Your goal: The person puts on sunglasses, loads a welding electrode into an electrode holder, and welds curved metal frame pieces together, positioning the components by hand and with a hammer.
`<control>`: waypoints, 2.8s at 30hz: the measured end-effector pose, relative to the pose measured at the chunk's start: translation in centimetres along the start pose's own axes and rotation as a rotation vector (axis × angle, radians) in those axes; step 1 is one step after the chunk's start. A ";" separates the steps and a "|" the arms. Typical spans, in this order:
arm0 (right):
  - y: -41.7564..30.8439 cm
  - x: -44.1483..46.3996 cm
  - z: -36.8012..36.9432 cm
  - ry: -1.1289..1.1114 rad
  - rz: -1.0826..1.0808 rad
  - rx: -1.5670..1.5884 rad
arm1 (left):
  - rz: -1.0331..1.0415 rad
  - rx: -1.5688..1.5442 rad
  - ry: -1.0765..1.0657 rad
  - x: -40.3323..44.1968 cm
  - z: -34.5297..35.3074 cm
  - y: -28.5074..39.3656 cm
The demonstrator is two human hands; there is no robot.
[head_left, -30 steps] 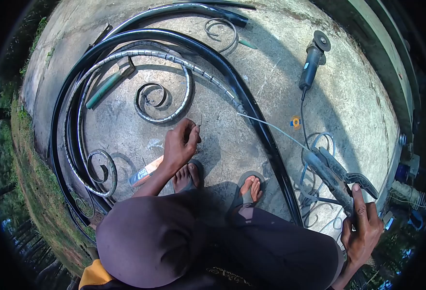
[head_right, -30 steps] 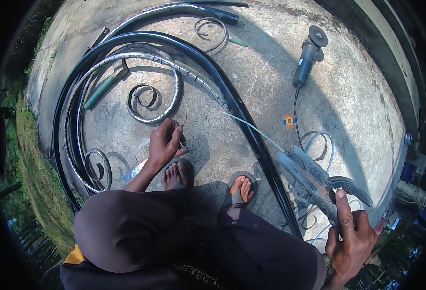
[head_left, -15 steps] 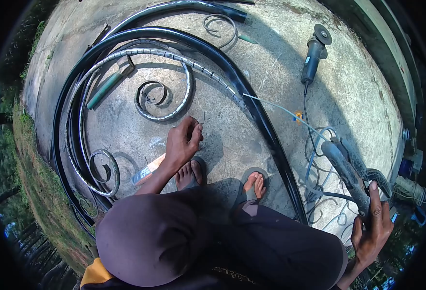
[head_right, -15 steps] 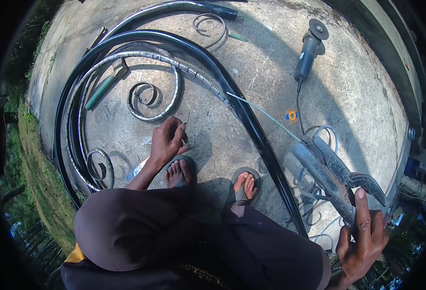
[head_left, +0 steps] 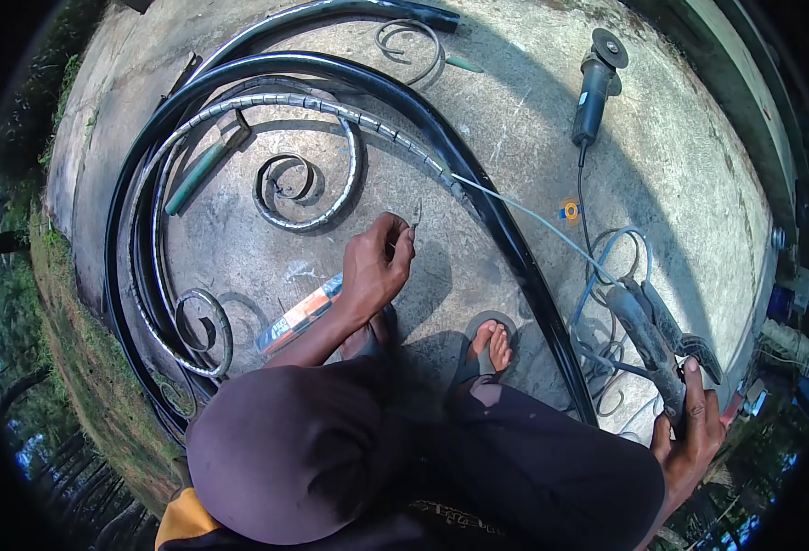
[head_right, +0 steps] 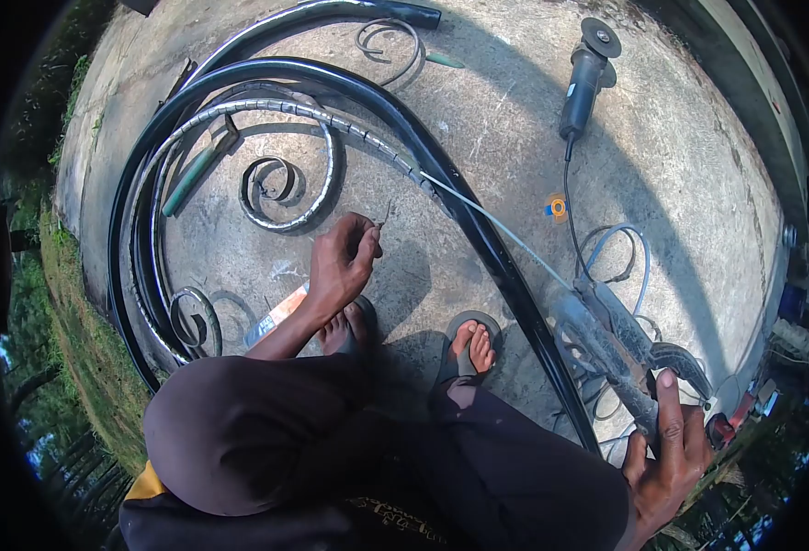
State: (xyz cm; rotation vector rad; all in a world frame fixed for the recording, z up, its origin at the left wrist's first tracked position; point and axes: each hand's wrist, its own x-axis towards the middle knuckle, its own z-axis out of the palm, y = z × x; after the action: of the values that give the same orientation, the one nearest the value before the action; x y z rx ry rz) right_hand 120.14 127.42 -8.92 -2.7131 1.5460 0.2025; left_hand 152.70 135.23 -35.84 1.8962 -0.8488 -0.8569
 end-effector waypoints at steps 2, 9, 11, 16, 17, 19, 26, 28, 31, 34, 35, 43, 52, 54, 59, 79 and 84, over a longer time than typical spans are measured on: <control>0.5 -0.4 0.8 0.076 -0.049 0.022 | 0.014 0.061 -0.006 0.3 0.5 0.5; 2.0 0.2 0.7 -0.075 -0.034 0.053 | 0.065 0.036 0.072 0.5 1.8 0.6; 2.5 0.3 1.2 0.091 -0.166 0.069 | 0.040 0.017 0.067 0.4 1.7 0.5; 2.1 0.6 0.3 -0.004 -0.121 -0.010 | 0.053 0.020 0.116 0.5 2.0 0.5; 2.2 0.4 0.3 -0.003 -0.118 -0.010 | 0.057 0.021 0.128 0.6 2.2 0.5; 2.5 0.2 0.6 -0.022 -0.060 0.011 | 0.054 0.023 0.114 0.8 2.2 0.8; 1.7 0.6 0.9 -0.056 -0.019 0.149 | 0.050 0.018 0.108 0.6 2.2 0.6; 1.2 0.4 1.6 -0.039 0.058 0.154 | 0.042 0.032 0.089 0.2 2.0 0.8; 3.3 -0.7 2.5 -0.010 0.050 0.161 | 0.032 0.039 0.075 0.1 2.0 0.7; 6.5 -2.4 4.7 0.248 -0.285 0.012 | 0.044 0.032 0.073 -0.3 2.2 0.4; 6.9 -2.3 5.3 0.250 -0.283 0.013 | 0.056 0.025 0.088 -0.3 2.3 0.4; 5.6 -3.9 9.3 0.361 -0.188 -0.059 | 0.247 0.122 0.186 0.8 3.4 1.9; 3.3 -5.8 11.6 0.390 0.193 0.062 | 0.650 0.388 0.253 2.5 5.7 1.2; 3.6 -5.8 11.6 0.371 0.131 -0.003 | 0.680 0.401 0.263 2.9 5.8 1.2; 3.8 -4.9 11.7 0.338 0.059 0.029 | 0.716 0.457 0.277 4.0 6.1 0.6; 5.6 -2.8 11.1 0.248 -0.097 0.116 | 0.739 0.597 0.277 4.5 6.9 0.0; 5.4 -2.2 10.7 0.248 -0.134 0.126 | 0.736 0.604 0.275 4.4 7.0 0.0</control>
State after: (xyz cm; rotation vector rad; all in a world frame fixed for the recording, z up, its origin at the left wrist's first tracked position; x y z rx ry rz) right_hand 113.24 127.34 -18.94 -2.8128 1.3632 -0.2339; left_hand 149.37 128.66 -39.58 1.8855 -1.6006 0.1287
